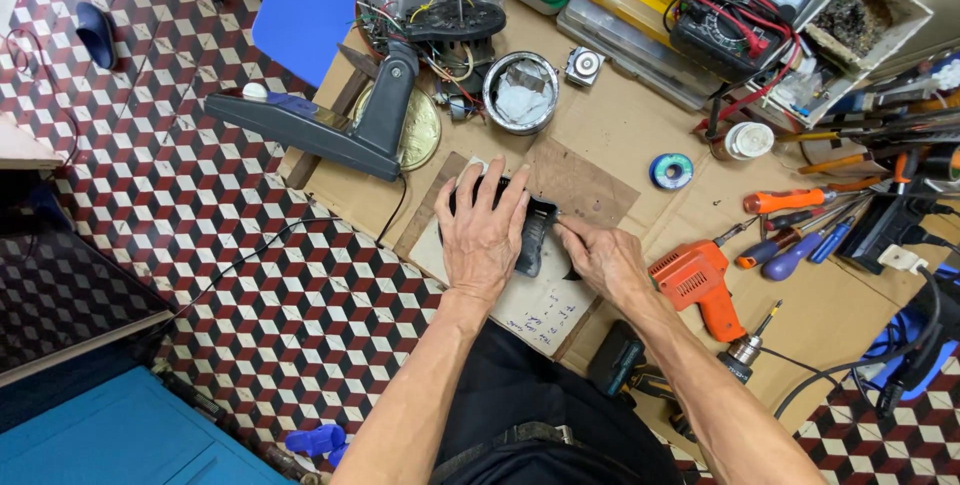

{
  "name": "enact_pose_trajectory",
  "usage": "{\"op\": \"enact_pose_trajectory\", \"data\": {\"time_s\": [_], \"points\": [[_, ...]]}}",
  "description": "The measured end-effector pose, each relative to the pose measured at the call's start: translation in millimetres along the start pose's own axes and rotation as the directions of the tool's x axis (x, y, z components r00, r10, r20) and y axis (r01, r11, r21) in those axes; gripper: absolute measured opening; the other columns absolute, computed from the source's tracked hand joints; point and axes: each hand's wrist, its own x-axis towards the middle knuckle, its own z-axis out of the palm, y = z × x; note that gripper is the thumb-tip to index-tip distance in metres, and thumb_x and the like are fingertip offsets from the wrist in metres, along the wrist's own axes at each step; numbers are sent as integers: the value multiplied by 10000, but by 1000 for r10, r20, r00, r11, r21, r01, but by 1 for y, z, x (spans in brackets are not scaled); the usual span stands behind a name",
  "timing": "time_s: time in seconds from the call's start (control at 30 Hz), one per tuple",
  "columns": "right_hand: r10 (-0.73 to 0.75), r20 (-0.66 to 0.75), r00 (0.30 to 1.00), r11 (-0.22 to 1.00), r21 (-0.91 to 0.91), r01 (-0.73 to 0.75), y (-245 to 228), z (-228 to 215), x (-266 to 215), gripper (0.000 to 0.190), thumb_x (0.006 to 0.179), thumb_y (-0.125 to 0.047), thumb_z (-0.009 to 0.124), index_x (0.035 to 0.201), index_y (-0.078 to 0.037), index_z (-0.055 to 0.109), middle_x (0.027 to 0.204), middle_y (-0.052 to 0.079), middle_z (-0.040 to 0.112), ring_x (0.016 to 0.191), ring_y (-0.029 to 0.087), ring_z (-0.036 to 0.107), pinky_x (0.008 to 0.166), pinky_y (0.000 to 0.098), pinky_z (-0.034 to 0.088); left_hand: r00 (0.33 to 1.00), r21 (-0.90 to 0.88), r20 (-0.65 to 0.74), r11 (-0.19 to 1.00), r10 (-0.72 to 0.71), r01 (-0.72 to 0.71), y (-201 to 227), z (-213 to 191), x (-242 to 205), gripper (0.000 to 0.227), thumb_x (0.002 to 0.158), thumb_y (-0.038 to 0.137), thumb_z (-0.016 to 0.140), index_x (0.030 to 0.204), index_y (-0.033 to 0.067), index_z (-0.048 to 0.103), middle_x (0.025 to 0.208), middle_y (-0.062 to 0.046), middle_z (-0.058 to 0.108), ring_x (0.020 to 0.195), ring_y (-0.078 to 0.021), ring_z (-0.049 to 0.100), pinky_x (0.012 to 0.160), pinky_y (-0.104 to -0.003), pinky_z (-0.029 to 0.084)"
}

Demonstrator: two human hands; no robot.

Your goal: Using a screwdriver and various tools to disassemble and modify a plastic appliance housing on a workbench.

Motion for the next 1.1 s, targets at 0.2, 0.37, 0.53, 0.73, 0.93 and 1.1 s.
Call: {"op": "enact_pose_trajectory", "data": {"time_s": [0.2, 0.37, 0.53, 0.73, 0.93, 1.1], "points": [[1, 18, 1000, 1000, 4, -1, 5, 6, -3, 290, 976, -331, 627, 1182, -173, 756, 806, 205, 714, 697, 364, 706, 669, 449, 558, 1000, -3, 10, 1000, -4, 4, 3, -1, 0, 340, 999, 224, 663, 1337, 184, 656, 1404, -54, 588, 1327, -287, 496, 1161, -516, 337], [79, 158, 984, 995, 47, -87, 5, 0, 2, 310, 981, -332, 610, 1211, -173, 743, 732, 198, 710, 653, 328, 713, 668, 428, 557, 1000, -5, -5, 1000, -4, 4, 4, 0, 2, 349, 997, 227, 666, 1343, 181, 652, 1402, -54, 586, 1330, -289, 492, 1159, -519, 338], [-114, 160, 980, 987, 127, 94, 25, 10, 2, 322, 976, -336, 623, 1173, -129, 771, 794, 143, 741, 674, 233, 707, 651, 395, 553, 1000, -6, -21, 1000, 4, -4, 2, 0, 1, 356, 993, 228, 669, 1345, 180, 650, 1400, -56, 586, 1329, -291, 492, 1150, -524, 340], [164, 334, 928, 962, 152, -225, 6, -4, -3, 334, 997, -361, 583, 1191, -148, 751, 626, 130, 665, 594, 216, 659, 628, 390, 545, 999, -22, -14, 999, 37, -37, 5, -1, -1, 368, 998, 232, 673, 1361, 177, 647, 1407, -58, 578, 1311, -285, 503, 1150, -515, 345], [153, 212, 965, 973, 137, -185, -1, -4, -3, 347, 999, -358, 564, 1231, -162, 733, 588, 96, 623, 564, 175, 626, 617, 375, 526, 1000, -49, -4, 998, 26, -26, 3, 0, -1, 368, 990, 240, 663, 1353, 178, 654, 1391, -51, 590, 1288, -278, 510, 1136, -521, 346], [133, 353, 926, 942, 244, -229, 15, 7, -3, 340, 1013, -364, 560, 1152, -131, 765, 554, 42, 610, 534, 124, 595, 555, 348, 504, 1000, -27, 11, 1000, 12, -12, 3, -2, 2, 353, 1003, 233, 656, 1353, 184, 654, 1399, -58, 594, 1305, -285, 508, 1137, -517, 351]]}}
